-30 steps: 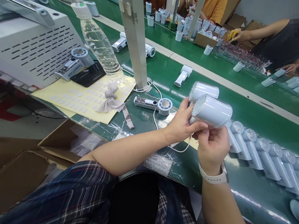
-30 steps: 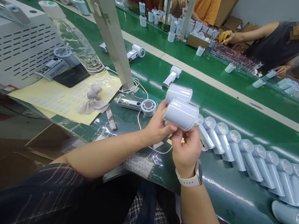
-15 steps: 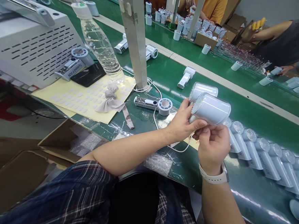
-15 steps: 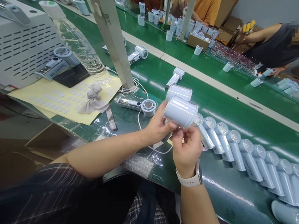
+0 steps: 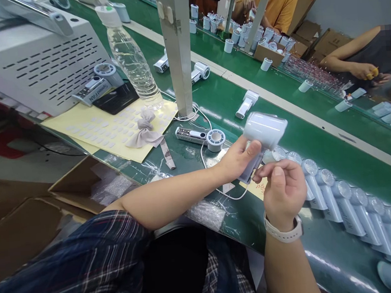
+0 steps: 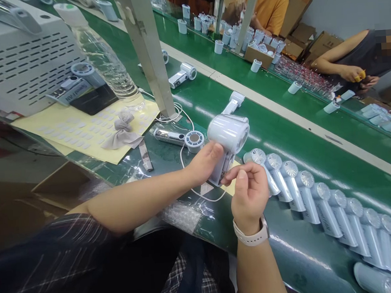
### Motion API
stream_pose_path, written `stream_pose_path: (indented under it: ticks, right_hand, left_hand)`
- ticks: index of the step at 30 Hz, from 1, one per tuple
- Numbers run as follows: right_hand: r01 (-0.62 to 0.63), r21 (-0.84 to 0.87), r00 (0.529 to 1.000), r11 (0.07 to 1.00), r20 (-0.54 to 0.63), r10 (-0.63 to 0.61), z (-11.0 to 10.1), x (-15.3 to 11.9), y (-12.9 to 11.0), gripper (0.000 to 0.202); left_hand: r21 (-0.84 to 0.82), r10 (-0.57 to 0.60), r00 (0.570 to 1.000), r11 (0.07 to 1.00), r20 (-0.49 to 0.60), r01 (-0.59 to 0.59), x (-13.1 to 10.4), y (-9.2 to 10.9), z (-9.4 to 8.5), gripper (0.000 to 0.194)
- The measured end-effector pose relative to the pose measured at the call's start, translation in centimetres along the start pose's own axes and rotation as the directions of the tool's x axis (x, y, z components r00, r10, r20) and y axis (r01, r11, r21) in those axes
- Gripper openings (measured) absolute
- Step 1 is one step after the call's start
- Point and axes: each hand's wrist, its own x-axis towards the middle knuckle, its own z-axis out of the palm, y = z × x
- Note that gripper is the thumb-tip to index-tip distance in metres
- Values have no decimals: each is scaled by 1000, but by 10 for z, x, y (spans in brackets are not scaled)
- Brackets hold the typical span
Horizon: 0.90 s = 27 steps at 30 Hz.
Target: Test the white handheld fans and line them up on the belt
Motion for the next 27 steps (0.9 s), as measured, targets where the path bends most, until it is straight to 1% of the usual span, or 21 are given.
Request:
stream_pose_path:
  ticks: [2, 5, 9, 12, 15, 17, 20, 24, 26, 27]
  right_hand:
    - [-61, 95, 997, 994, 53, 56, -2, 2, -1, 8]
    - [-117, 179, 990, 977, 94, 102, -5, 3, -1, 7]
    - [-134, 222, 988, 966, 108, 113, -4, 3, -1, 8]
    - [-148, 237, 987, 960, 100, 128, -2, 4, -3, 13]
    - [-163, 263, 985, 951, 93, 144, -2, 4, -5, 20]
    - [-173, 277, 984, 945, 94, 153, -2, 4, -5, 23]
    - [-171, 260, 984, 950, 99, 150, -3, 4, -3, 31]
    - [-111, 201, 991, 973, 90, 95, -4, 6, -5, 42]
    - [-66, 142, 996, 988, 62, 57, -11, 7, -13, 39]
    - [-30, 92, 999, 995, 39, 27, -18, 6, -20, 34]
  left_hand:
    - [-41, -39, 999, 998, -6, 38, 1, -1, 1, 86]
    - [-37, -50, 996, 998, -75, 47, 3, -3, 0, 86]
    - [-18, -29, 992, 999, -124, 27, 5, -4, -1, 87]
    - [-5, 5, 987, 1000, -158, -5, 5, -4, -1, 85]
    - [-1, -23, 981, 1000, -191, 23, 6, -6, -1, 86]
    - [-10, -51, 981, 999, -187, 50, 6, -8, -1, 88]
    - [-38, -53, 986, 998, -161, 48, 7, -10, -2, 89]
    - [-57, -36, 989, 998, -141, 28, 7, -9, -1, 87]
    - [-54, -36, 990, 998, -137, 29, 7, -9, -2, 88]
    - [-49, -36, 988, 998, -148, 29, 8, -10, -2, 89]
